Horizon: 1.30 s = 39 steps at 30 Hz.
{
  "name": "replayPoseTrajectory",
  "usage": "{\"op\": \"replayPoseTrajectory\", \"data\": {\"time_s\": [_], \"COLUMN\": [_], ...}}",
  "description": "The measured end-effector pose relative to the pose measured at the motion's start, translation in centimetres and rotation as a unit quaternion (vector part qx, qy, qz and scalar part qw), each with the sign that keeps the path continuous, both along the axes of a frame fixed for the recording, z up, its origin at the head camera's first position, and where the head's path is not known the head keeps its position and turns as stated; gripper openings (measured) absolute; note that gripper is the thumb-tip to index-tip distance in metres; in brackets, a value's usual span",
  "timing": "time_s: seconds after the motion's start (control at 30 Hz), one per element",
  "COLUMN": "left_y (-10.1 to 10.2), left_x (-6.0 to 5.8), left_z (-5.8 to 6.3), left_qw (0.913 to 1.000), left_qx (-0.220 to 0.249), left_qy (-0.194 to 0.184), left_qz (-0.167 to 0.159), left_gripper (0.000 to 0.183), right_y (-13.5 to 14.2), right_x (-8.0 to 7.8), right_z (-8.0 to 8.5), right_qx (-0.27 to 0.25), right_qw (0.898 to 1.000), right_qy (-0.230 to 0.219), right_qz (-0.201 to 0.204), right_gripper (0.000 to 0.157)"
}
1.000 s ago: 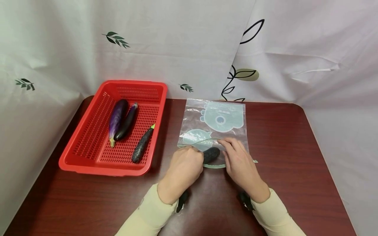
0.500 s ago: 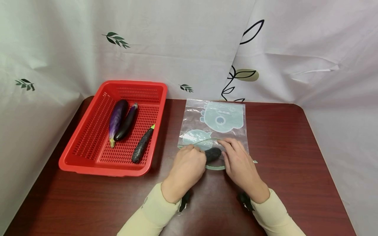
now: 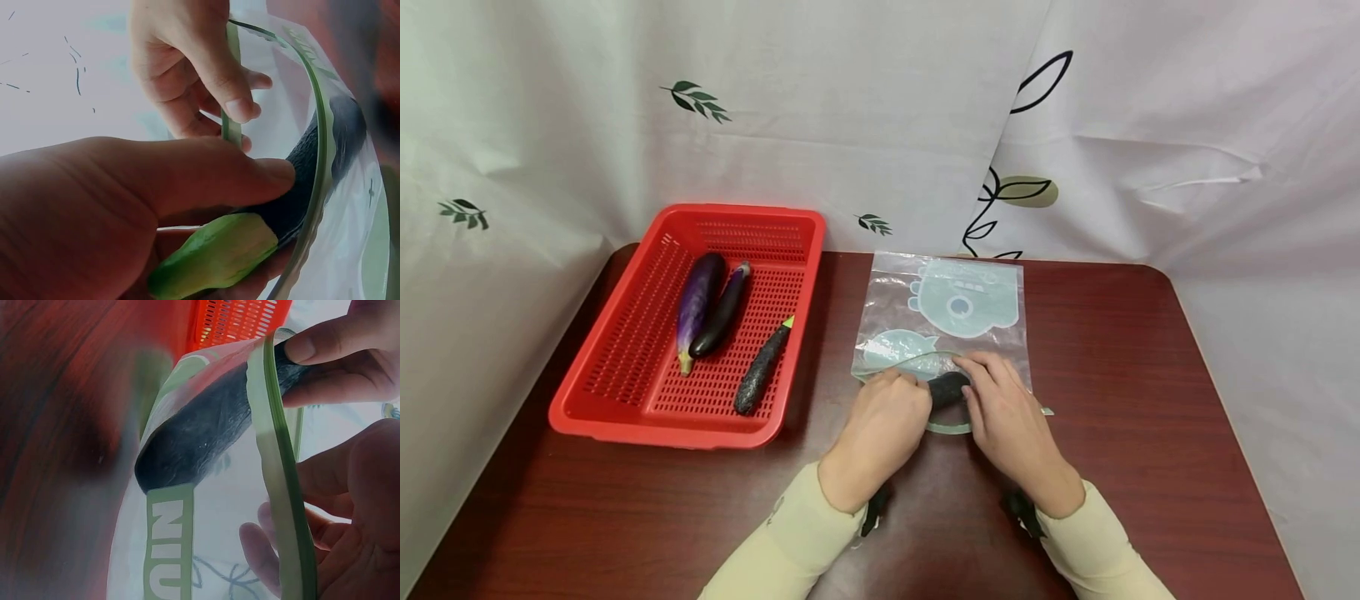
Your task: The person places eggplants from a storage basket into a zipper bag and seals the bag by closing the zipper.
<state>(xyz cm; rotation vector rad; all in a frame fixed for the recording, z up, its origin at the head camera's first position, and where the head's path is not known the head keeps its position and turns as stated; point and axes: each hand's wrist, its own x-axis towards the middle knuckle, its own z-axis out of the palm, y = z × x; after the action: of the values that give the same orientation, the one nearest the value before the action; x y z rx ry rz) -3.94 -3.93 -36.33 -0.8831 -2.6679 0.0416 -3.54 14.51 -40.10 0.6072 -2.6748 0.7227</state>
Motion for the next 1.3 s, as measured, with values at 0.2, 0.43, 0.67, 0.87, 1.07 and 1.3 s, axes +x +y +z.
{"op": "replayPoseTrajectory", "data": {"time_s": [0.2, 0.43, 0.67, 0.87, 1.07, 1.3], "left_y": [0.2, 0.4, 0.8, 1.1, 1.4, 1.8], "left_x": [-0.2, -0.2, -0.2, -0.3, -0.3, -0.4], "left_z": [-0.2, -0.4, -0.7, -1.1, -1.3, -1.9], "left_qw": [1.0000, 0.9996, 0.9996, 0.9996, 0.9996, 0.9999], "left_qx": [-0.001, -0.025, -0.023, -0.013, -0.018, -0.010], "left_qy": [-0.003, 0.007, -0.010, -0.022, -0.019, -0.010], "left_qz": [-0.001, -0.014, -0.015, -0.009, -0.012, -0.010], "left_gripper": [0.004, 0.005, 0.005, 0.004, 0.006, 0.004], "right_y": [0.0, 0.0, -0.1, -0.1, -0.1, -0.1], "right_x": [0.0, 0.0, 0.0, 0.1, 0.1, 0.1], "right_z": [0.0, 0.0, 0.0, 0.0, -0.1, -0.2], "right_qx": [0.000, -0.006, -0.009, -0.011, -0.017, -0.025], "right_qw": [1.000, 1.000, 1.000, 1.000, 1.000, 0.999], "right_qy": [0.002, 0.008, 0.010, 0.011, 0.014, 0.020], "right_qz": [-0.001, 0.004, 0.007, 0.007, 0.007, 0.006], "right_gripper": [0.035, 0.035, 0.034, 0.035, 0.035, 0.036]}}
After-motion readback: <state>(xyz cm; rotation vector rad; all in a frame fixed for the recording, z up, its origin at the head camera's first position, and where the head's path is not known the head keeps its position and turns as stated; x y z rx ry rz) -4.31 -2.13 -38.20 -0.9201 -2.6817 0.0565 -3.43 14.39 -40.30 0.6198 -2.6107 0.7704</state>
